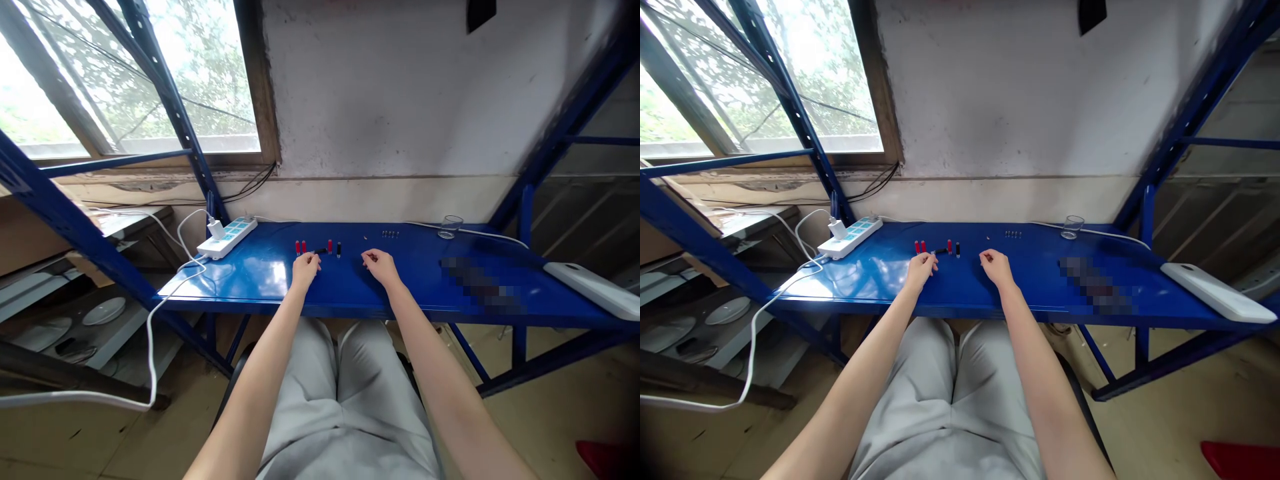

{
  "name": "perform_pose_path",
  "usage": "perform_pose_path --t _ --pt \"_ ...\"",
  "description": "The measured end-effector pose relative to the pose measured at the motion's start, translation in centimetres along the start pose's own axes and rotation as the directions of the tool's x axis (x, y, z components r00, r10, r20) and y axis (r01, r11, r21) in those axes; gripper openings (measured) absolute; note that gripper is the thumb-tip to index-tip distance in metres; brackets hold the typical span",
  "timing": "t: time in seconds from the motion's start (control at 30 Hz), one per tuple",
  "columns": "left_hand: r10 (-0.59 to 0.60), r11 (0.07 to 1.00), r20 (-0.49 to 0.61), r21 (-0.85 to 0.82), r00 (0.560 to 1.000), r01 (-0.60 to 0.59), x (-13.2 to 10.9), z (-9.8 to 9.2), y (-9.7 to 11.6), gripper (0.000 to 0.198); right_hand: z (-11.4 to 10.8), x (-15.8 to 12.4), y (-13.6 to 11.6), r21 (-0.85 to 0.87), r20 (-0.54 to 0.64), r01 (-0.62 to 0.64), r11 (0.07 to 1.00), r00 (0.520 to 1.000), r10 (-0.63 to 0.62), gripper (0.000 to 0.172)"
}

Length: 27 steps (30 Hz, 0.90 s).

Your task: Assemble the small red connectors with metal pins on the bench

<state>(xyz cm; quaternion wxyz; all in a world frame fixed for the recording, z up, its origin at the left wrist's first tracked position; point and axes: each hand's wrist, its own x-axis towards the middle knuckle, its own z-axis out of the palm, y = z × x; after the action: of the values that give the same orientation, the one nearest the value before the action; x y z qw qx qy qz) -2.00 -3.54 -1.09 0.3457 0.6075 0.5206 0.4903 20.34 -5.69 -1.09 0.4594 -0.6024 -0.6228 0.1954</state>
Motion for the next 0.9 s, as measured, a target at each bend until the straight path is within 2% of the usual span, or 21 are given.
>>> perform_pose_path --t 0.13,0.4,0.63,0.8,0.9 --pt "0.019 0.999 0.027 0.032 0.999 -0.02 -0.1 0.0 -0.2 0.026 -0.1 -0.1 -0.4 -0.024 0.0 0.016 1.0 1.0 -0.016 0.021" --pt "0.009 1.0 -0.006 0.007 1.0 -0.009 -0.1 0.1 -0.1 0.026 0.3 0.0 0.0 -0.088 0.033 0.056 0.995 0.998 -0.054 0.019" --pt "0.011 1.0 -0.026 -0.011 1.0 -0.011 0.0 0.1 0.1 0.027 1.6 0.8 -0.8 -0.187 0.123 0.144 0.972 0.985 -0.123 0.024" --pt "0.022 1.0 -0.029 -0.005 0.999 -0.022 0.1 0.2 0.0 0.026 3.3 2.2 -1.3 -0.402 0.148 0.107 0.909 0.988 -0.051 0.034" --pt "0.011 1.0 -0.029 0.006 1.0 -0.011 0.0 0.2 0.1 0.027 4.1 3.0 -1.4 -0.442 0.141 0.049 0.895 0.99 0.016 0.037"
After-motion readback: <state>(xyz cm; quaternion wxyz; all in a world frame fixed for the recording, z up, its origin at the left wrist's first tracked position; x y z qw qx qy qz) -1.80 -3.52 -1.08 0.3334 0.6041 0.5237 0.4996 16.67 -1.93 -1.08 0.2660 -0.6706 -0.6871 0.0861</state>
